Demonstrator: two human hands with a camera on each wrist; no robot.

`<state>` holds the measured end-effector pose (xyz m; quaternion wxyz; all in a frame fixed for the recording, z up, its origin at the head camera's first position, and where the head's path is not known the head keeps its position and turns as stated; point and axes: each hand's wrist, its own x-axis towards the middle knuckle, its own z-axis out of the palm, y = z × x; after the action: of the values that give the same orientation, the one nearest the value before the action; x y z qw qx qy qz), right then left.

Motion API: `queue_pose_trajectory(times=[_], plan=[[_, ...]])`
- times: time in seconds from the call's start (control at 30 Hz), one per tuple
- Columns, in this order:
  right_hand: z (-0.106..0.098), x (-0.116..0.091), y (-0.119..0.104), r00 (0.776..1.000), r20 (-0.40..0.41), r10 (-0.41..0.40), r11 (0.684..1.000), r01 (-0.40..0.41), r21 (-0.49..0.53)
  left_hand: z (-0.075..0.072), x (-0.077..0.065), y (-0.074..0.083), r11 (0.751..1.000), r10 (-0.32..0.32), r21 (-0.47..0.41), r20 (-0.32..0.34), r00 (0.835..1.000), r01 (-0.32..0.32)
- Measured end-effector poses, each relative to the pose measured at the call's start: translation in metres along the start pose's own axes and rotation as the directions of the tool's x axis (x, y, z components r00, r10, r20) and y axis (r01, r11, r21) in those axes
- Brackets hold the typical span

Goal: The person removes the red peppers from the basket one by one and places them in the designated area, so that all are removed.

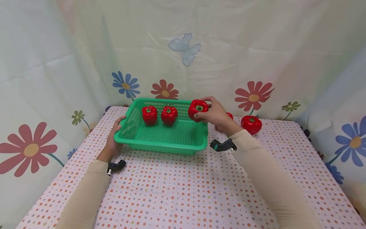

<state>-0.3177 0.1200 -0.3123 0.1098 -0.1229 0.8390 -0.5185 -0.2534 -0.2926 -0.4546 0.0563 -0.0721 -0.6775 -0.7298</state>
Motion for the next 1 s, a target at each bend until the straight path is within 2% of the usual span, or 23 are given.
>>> queue_pose_trajectory(times=[0.13,0.37,0.67,1.0], plan=[[-0.025,-0.012,0.005,0.999,-0.036,0.006,1.000,-0.007,-0.019,0.000,0.000,-0.002,1.000,-0.004,0.017,-0.002,1.000,0.004],[-0.065,-0.029,0.018,0.992,-0.126,0.007,0.989,-0.025,-0.143,0.000,0.000,0.000,1.000,0.002,-0.008,0.002,1.000,-0.002],[-0.098,-0.040,0.037,0.985,-0.169,0.024,0.990,-0.047,-0.134,-0.002,-0.003,0.002,1.000,-0.006,-0.002,-0.006,1.000,0.006],[-0.141,-0.053,0.066,0.950,-0.310,0.042,0.978,-0.103,-0.183,0.000,-0.001,0.001,1.000,-0.017,0.015,-0.003,1.000,0.017]])
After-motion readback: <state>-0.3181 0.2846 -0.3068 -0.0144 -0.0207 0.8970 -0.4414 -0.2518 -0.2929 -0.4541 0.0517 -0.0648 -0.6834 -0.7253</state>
